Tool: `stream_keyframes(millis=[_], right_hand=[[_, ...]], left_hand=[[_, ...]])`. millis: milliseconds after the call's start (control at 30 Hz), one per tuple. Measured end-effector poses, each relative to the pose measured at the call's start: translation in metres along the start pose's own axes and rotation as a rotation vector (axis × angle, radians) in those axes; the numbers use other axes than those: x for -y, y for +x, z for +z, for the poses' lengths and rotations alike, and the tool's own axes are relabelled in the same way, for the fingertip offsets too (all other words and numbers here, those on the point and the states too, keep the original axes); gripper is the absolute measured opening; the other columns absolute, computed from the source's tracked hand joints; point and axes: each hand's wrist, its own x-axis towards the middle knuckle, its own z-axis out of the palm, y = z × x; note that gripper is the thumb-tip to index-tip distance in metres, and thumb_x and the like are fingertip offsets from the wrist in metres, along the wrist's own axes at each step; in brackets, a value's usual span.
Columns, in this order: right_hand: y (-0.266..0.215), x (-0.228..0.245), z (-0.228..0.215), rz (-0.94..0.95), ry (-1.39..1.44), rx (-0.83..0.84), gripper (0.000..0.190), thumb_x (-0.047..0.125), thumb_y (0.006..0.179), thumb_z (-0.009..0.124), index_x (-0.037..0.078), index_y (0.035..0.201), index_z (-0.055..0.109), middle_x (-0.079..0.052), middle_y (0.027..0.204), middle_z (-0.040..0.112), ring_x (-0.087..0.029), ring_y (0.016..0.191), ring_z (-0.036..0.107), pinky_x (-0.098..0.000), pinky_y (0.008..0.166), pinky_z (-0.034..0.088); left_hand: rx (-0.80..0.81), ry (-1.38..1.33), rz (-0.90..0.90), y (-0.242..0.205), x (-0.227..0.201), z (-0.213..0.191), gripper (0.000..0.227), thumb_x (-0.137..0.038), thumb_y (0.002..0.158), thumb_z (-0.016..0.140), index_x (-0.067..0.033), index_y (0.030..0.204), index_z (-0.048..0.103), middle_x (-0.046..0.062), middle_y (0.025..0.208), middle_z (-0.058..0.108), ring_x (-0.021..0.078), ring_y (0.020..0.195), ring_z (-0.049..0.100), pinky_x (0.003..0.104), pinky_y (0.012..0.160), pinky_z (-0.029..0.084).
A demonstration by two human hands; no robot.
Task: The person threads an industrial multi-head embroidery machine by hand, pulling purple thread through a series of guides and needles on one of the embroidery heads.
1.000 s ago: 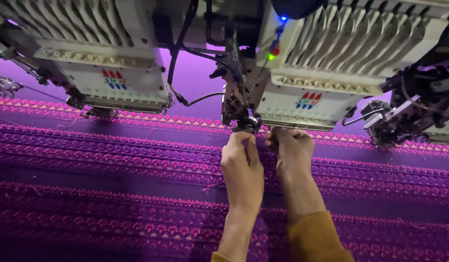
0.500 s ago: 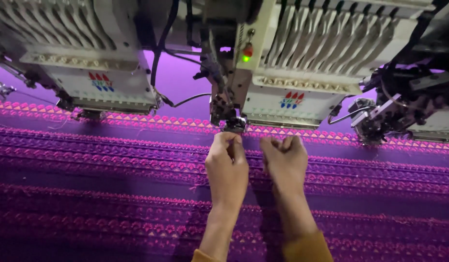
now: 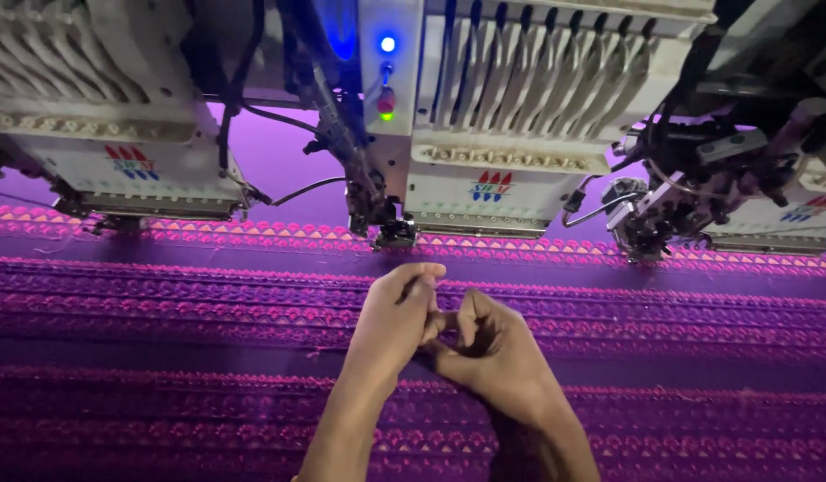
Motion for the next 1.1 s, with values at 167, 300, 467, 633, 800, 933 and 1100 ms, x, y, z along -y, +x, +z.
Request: stream_keyframes(millis=[167, 300, 467, 633, 800, 933, 1100], right_hand=[[0.010, 0.023, 0.004, 0.278, 0.090, -0.336, 0.021, -0.016, 0.084, 0.063, 0.004, 0.084, 0.061, -0.017, 0.083, 0.073, -0.028, 0.092, 0.078, -0.0361, 0.069, 0.051], [0.054, -0.025, -0.033, -0.137, -0.870, -0.521, 0.019, 0.026, 0.090, 0.066, 0.018, 0.097, 0.081, 0.002, 0.091, 0.078, -0.019, 0.071, 0.057, -0.0349, 0.073, 0.044], [0.079, -0.041, -0.028, -0.203, -1.129, -0.538, 0.027, 0.034, 0.096, 0.065, 0.015, 0.108, 0.081, -0.015, 0.085, 0.067, -0.038, 0.081, 0.064, -0.0516, 0.071, 0.046], [0.081, -0.019, -0.012, 0.067, -1.113, -0.466, 0.032, 0.040, 0.095, 0.055, 0.032, 0.116, 0.078, -0.004, 0.101, 0.072, -0.032, 0.110, 0.062, -0.0494, 0.096, 0.039], [0.081, -0.023, -0.008, -0.004, -1.114, -0.505, 0.035, 0.044, 0.091, 0.054, 0.014, 0.084, 0.071, -0.008, 0.088, 0.068, -0.033, 0.097, 0.061, -0.0509, 0.091, 0.040], [0.076, -0.024, -0.011, -0.036, -1.047, -0.492, 0.042, 0.043, 0.088, 0.048, 0.007, 0.067, 0.054, -0.009, 0.072, 0.056, -0.029, 0.074, 0.052, -0.0484, 0.078, 0.038], [0.073, -0.021, -0.011, -0.064, -0.902, -0.500, 0.041, 0.038, 0.088, 0.054, 0.012, 0.059, 0.043, 0.000, 0.054, 0.039, -0.017, 0.056, 0.035, -0.0417, 0.056, 0.031]], left_hand=[[-0.122, 0.270, 0.119, -0.002, 0.009, 0.002, 0.031, -0.012, 0.103, 0.044, -0.0164, 0.116, 0.072, 0.000, 0.111, 0.075, 0.0144, 0.093, 0.067, 0.030, 0.081, 0.051], [-0.084, 0.183, 0.207, -0.001, 0.019, 0.002, 0.026, -0.011, 0.108, 0.043, -0.0121, 0.111, 0.069, 0.003, 0.068, 0.050, 0.0120, 0.050, 0.032, 0.032, 0.052, 0.028], [-0.191, 0.253, 0.400, 0.012, 0.037, 0.002, 0.025, -0.008, 0.100, 0.045, -0.0124, 0.098, 0.070, 0.003, 0.089, 0.075, 0.0175, 0.079, 0.066, 0.032, 0.075, 0.048], [-0.161, 0.232, 0.409, 0.011, 0.035, 0.002, 0.024, -0.008, 0.103, 0.045, -0.0107, 0.099, 0.069, 0.002, 0.072, 0.060, 0.0132, 0.056, 0.042, 0.033, 0.059, 0.037], [-0.147, 0.247, 0.505, 0.013, 0.040, 0.001, 0.021, -0.004, 0.101, 0.045, -0.0089, 0.096, 0.065, 0.005, 0.083, 0.067, 0.0163, 0.072, 0.056, 0.033, 0.068, 0.044], [-0.136, 0.234, 0.384, 0.007, 0.032, 0.000, 0.023, -0.007, 0.102, 0.044, -0.0105, 0.099, 0.066, 0.005, 0.086, 0.068, 0.0158, 0.069, 0.055, 0.033, 0.067, 0.044], [-0.150, 0.255, 0.513, 0.011, 0.041, -0.003, 0.020, -0.004, 0.099, 0.046, -0.0094, 0.099, 0.066, 0.004, 0.090, 0.070, 0.0171, 0.080, 0.061, 0.033, 0.073, 0.046]])
